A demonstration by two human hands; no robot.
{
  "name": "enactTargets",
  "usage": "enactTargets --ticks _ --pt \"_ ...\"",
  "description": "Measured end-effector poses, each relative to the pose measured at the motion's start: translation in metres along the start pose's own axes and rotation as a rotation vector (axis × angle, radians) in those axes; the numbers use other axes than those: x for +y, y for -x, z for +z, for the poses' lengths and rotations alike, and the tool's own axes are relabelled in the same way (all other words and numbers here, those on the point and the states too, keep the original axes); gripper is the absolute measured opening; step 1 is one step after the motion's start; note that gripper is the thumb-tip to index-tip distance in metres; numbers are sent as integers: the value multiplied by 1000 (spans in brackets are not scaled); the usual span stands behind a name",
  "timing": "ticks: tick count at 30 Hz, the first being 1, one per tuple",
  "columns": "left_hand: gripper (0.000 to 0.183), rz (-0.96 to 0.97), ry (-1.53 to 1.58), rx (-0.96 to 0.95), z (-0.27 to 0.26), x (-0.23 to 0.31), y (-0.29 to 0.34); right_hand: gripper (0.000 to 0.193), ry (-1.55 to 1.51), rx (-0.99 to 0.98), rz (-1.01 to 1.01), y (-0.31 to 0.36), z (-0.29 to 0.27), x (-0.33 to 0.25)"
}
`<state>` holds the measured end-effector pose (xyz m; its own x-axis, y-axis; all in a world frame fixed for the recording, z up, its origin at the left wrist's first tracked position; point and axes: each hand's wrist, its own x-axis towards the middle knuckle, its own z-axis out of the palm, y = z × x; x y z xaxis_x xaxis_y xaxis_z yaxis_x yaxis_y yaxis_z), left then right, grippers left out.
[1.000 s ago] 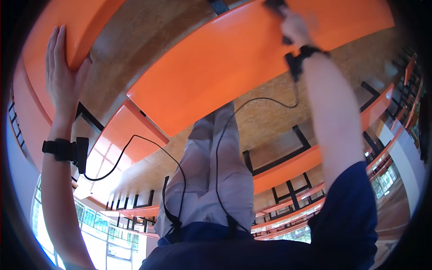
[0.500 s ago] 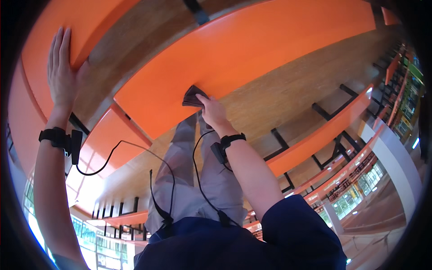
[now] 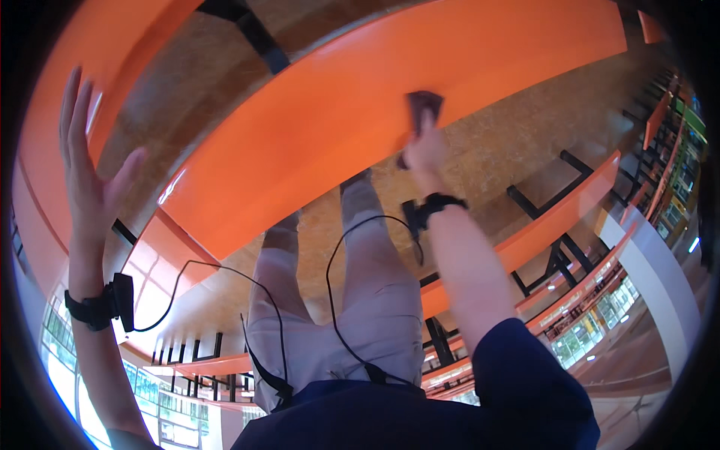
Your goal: Cleaning long orange dining tables with a cloth.
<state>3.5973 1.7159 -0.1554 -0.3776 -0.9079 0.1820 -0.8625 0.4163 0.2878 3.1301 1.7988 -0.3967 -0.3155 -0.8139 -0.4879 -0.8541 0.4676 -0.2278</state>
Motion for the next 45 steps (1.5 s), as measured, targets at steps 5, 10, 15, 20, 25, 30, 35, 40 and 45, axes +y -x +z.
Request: enactTargets --ticks 5,10,15,20,25,30,35,40,45 --pt "74 179 -65 39 45 25 -150 63 -76 -250 -341 62 29 -53" --pt "92 64 -319 -44 60 56 -183 57 -32 -176 -524 1 -5 -34" --pt "76 117 -273 32 72 54 -186 59 -220 208 -211 -93 -30 -32" --pt "72 39 -263 -12 69 58 -185 63 -62 7 -280 -59 -5 -90" --pt "72 2 -329 -70 63 56 -174 53 36 -301 -608 14 34 -120" --pt "76 -17 -297 -95 64 59 -173 44 -171 11 -522 -81 13 -92" --pt "81 -26 -272 -104 66 63 -178 54 -63 105 -269 -180 -61 -115" --pt "80 -26 -268 -87 72 64 -177 46 71 -216 -439 -109 0 -161" --pt "77 -26 -252 -65 70 69 -184 31 -28 -475 -633 9 52 -203"
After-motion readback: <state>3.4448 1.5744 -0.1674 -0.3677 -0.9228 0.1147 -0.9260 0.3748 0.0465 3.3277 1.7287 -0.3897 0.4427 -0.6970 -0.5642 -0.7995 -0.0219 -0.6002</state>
